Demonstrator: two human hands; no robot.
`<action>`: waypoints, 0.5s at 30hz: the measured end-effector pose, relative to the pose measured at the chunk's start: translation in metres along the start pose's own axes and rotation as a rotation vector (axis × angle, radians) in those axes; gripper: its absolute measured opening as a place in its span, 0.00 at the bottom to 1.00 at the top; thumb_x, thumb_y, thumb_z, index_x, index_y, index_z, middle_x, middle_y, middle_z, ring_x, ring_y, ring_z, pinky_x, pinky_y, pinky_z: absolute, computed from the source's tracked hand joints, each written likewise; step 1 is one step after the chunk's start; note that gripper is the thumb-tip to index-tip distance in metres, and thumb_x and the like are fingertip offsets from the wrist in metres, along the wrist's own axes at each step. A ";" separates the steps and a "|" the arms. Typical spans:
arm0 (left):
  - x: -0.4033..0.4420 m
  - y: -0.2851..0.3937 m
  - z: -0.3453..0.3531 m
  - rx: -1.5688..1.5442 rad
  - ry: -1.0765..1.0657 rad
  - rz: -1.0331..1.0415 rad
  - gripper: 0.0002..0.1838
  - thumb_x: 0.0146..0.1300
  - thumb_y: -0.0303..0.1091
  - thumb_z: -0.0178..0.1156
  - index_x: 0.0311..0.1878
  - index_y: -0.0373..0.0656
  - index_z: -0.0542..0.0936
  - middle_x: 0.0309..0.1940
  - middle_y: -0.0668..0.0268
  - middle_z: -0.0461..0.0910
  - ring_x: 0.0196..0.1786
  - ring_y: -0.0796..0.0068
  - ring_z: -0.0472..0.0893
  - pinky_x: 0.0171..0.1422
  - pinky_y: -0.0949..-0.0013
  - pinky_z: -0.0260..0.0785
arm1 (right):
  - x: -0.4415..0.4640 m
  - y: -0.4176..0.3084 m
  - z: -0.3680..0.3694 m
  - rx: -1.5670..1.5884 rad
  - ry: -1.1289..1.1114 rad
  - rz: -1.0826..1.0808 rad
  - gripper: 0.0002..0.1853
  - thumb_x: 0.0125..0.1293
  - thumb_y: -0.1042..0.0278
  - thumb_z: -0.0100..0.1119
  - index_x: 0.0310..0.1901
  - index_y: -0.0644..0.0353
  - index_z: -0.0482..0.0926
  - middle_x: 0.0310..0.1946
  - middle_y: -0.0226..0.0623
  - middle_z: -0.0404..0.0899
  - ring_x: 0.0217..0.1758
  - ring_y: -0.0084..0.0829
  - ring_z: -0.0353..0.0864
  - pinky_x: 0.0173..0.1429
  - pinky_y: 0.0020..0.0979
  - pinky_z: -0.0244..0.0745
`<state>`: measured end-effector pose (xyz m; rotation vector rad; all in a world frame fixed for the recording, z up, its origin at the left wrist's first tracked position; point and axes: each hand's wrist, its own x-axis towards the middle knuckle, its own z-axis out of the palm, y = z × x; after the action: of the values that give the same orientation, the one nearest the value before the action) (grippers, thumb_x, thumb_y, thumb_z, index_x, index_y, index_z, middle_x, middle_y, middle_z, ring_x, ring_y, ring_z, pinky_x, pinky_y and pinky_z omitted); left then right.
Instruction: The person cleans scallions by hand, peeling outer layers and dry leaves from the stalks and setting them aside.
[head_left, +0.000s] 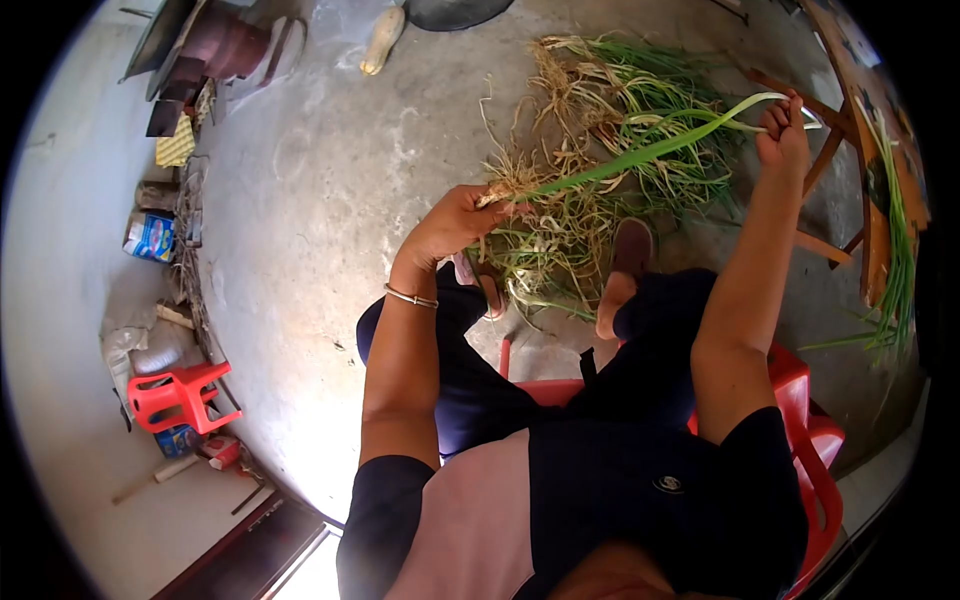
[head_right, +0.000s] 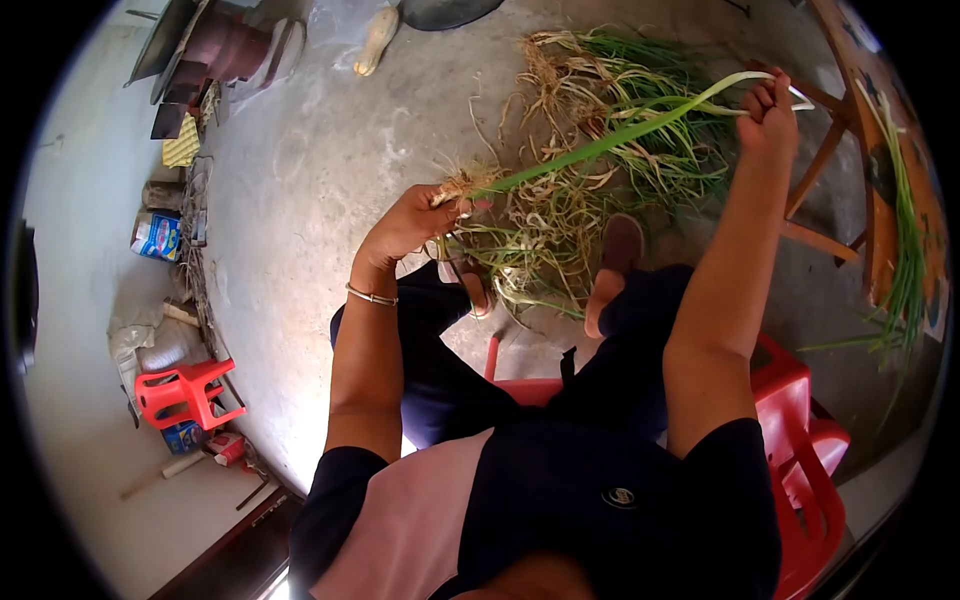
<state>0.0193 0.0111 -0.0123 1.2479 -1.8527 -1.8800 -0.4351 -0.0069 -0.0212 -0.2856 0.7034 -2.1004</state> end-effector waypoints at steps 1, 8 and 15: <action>-0.002 0.009 0.001 -0.022 0.027 -0.012 0.12 0.64 0.37 0.53 0.42 0.41 0.80 0.16 0.79 0.63 0.20 0.87 0.60 0.23 0.78 0.51 | 0.000 0.000 0.001 0.004 0.008 -0.008 0.10 0.67 0.64 0.48 0.40 0.63 0.69 0.24 0.28 0.64 0.20 0.16 0.56 0.17 0.18 0.47; -0.001 0.015 0.004 -0.174 0.216 0.017 0.12 0.62 0.33 0.47 0.32 0.39 0.78 0.13 0.73 0.66 0.16 0.88 0.58 0.20 0.80 0.47 | -0.005 0.005 0.009 -0.047 0.069 -0.054 0.11 0.67 0.64 0.48 0.40 0.65 0.69 0.23 0.27 0.63 0.20 0.17 0.55 0.18 0.19 0.47; 0.012 0.014 0.011 -0.675 0.862 0.192 0.10 0.58 0.34 0.49 0.25 0.39 0.73 0.13 0.66 0.69 0.13 0.80 0.60 0.16 0.78 0.48 | -0.010 0.019 0.027 -0.102 0.039 -0.067 0.10 0.66 0.67 0.49 0.41 0.67 0.69 0.23 0.27 0.61 0.21 0.17 0.54 0.20 0.21 0.46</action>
<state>-0.0014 0.0085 -0.0068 1.2556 -0.7684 -1.3321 -0.4043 -0.0176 -0.0097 -0.3289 0.8359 -2.1425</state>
